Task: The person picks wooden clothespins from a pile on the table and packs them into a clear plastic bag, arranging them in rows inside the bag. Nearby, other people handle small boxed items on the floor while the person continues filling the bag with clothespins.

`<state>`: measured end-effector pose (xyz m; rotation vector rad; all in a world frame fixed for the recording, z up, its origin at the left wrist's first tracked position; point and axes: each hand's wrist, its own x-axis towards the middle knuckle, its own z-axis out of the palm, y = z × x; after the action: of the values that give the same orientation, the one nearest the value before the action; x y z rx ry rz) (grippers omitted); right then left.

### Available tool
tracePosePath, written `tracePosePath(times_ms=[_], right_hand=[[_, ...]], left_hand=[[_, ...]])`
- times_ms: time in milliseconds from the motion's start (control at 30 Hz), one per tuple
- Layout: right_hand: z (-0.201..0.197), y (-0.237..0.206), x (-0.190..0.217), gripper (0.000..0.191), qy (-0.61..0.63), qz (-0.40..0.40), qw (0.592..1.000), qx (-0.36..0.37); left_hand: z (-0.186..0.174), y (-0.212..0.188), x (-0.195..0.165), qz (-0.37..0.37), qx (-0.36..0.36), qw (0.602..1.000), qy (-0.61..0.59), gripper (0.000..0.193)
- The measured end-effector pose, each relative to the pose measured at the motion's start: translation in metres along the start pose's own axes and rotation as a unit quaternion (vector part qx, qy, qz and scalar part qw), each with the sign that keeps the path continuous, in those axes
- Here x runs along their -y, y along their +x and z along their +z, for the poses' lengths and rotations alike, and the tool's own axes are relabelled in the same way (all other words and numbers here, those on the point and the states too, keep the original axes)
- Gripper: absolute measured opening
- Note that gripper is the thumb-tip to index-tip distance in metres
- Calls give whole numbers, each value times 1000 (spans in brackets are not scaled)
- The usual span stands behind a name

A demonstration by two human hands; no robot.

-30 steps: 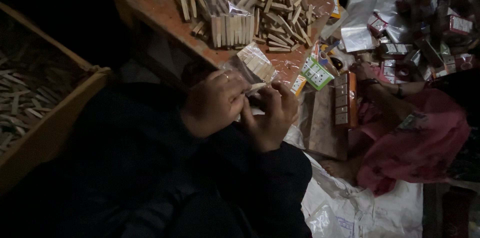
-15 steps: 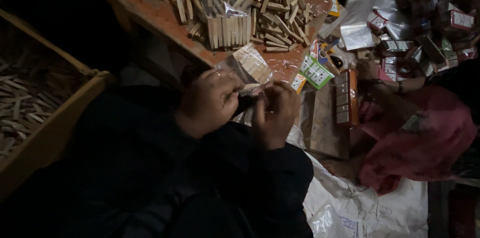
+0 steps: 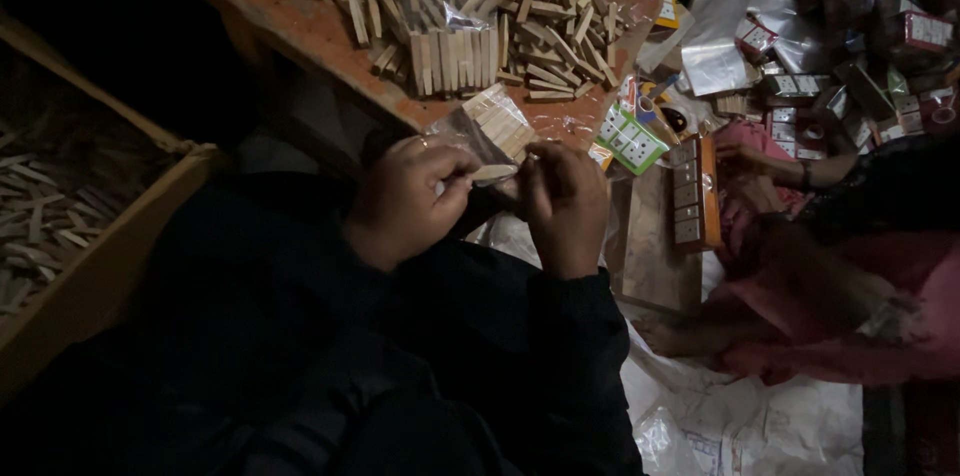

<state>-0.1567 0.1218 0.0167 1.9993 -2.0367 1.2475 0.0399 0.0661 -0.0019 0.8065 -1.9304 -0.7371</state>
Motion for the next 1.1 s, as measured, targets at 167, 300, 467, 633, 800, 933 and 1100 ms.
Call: tracePosePath(times_ms=[167,300,467,633,800,933,1100], right_hand=[[-5,7,0,19,-2,2,999,33],[-8,12,3,20,11,-19,997,68],[-13,16,7,16,33,0,996,81],[-13,18,10,16,28,26,996,81],[-13,20,12,15,15,33,995,88],[-12,19,12,15,17,21,997,76],[-11,21,11,15,3,29,996,86]], left_hand=[[-4,0,6,14,14,1000,-6,11],[-8,0,6,19,15,999,-31,19],[-7,-1,6,-27,35,999,-5,20],[-6,0,14,69,25,997,18,17],[-8,3,15,15,61,998,-6,10],[-10,5,13,-2,61,998,15,13],[-8,5,17,-24,65,996,-58,7]])
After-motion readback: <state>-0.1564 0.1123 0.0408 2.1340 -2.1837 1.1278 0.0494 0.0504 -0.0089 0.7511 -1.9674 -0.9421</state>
